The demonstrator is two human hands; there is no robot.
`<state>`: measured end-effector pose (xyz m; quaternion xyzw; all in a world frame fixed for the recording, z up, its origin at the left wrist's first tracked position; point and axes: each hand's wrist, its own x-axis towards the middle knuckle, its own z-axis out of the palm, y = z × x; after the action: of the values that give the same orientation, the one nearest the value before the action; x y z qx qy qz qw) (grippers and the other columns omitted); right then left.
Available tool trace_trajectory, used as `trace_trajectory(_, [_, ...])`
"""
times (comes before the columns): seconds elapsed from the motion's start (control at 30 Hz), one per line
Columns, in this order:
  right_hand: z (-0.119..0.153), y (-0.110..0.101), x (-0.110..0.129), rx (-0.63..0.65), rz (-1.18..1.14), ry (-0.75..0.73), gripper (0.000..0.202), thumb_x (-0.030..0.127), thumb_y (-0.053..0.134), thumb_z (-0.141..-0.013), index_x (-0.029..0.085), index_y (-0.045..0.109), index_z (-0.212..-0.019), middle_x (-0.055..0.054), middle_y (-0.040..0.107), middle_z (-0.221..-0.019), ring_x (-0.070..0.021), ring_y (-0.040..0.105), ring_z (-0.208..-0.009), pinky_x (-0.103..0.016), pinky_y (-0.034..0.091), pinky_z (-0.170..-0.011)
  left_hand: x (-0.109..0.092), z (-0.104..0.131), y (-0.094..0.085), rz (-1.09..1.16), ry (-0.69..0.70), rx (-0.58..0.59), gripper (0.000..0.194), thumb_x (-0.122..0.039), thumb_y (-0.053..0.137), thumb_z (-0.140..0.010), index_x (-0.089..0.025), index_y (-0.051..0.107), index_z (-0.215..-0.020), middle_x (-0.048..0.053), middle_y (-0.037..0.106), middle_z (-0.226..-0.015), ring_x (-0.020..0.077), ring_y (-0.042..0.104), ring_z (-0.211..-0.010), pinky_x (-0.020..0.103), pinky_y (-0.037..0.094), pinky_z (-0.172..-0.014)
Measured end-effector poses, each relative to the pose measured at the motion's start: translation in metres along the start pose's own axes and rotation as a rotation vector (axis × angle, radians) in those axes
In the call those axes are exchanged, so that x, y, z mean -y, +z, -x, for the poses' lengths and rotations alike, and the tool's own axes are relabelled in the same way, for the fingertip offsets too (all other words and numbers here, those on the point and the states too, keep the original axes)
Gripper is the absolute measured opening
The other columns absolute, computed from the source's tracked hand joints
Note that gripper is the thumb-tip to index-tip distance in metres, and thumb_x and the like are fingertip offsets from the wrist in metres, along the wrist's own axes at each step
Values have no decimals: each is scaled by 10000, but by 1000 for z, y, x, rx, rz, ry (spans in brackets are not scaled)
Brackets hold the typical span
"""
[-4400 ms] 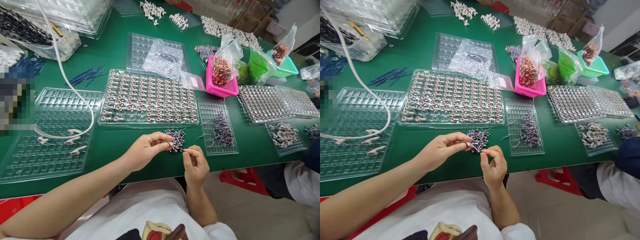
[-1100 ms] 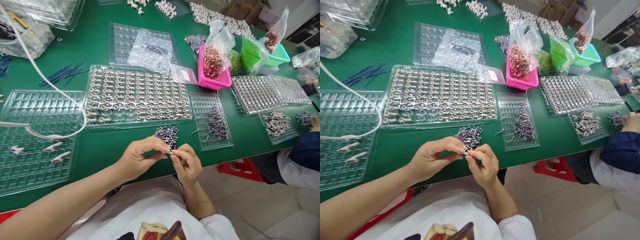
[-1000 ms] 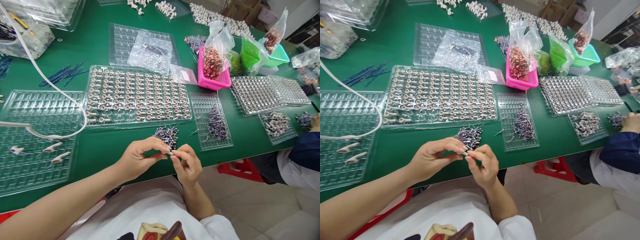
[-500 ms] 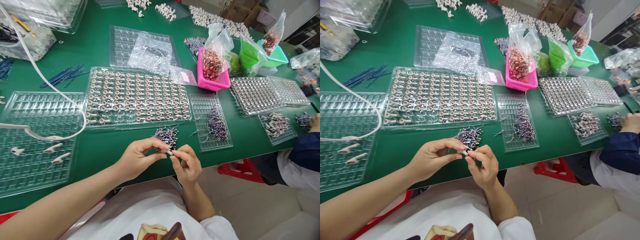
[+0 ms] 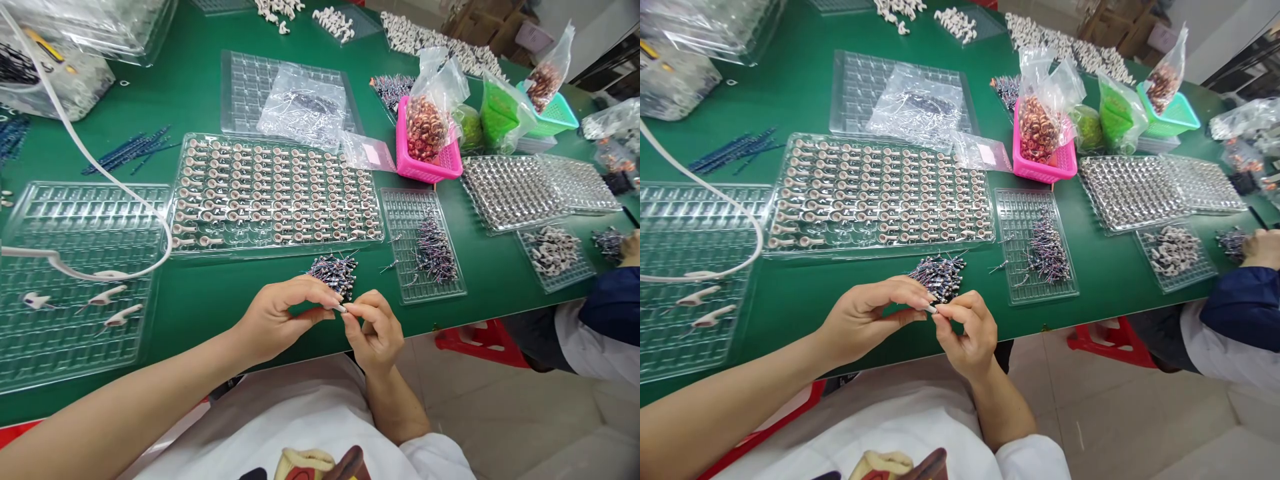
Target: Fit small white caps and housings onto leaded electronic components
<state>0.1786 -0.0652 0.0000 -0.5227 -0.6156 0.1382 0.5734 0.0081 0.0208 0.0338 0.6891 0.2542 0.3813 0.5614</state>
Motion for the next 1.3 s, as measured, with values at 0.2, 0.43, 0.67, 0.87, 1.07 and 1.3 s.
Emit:
trace_trajectory(0.2, [-1,1,0,2,-18,-2,270,56,666,-844,227,678,-1053,-28,631,-845,-149,599,-737,-308,539,-628,2,2,-1,-91,67,12,167,-91,701,-857,-221,774,-934,58,801,-892,187,747,-860,296,618,-818])
trace_trajectory(0.43, [-2,1,1,4,26,-9,198,109,657,-869,235,671,-1021,-24,634,-823,-151,610,-713,-307,541,-602,2,3,-1,-139,111,8,197,-56,695,-853,-217,769,-938,52,803,-901,179,752,-863,281,611,-820])
trace_trajectory(0.67, [-3,1,2,3,8,-7,224,85,666,-854,235,671,-1021,-21,631,-827,-151,612,-721,-309,544,-617,2,2,0,-142,116,4,178,-83,696,-862,-224,771,-940,56,807,-900,187,757,-856,290,618,-804])
trace_trajectory(0.87, [-1,2,0,12,60,-20,193,120,655,-872,240,663,-1023,-25,628,-825,-155,615,-723,-314,552,-616,3,1,-1,-157,118,-3,135,-131,695,-875,-229,773,-924,59,812,-894,194,763,-848,296,624,-791])
trace_trajectory(1.07, [-2,3,-1,15,141,-73,257,72,652,-862,234,639,-1061,-32,625,-855,-152,599,-743,-318,550,-643,5,0,-1,-176,142,-15,169,-88,700,-854,-223,775,-921,55,809,-884,181,761,-832,278,618,-794])
trace_trajectory(1.3, [-5,5,0,27,221,-98,266,85,631,-885,232,633,-1106,-41,650,-882,-160,630,-782,-314,560,-673,5,0,-1,-138,-7,-44,125,-130,695,-846,-208,773,-904,53,798,-881,178,753,-821,267,618,-759])
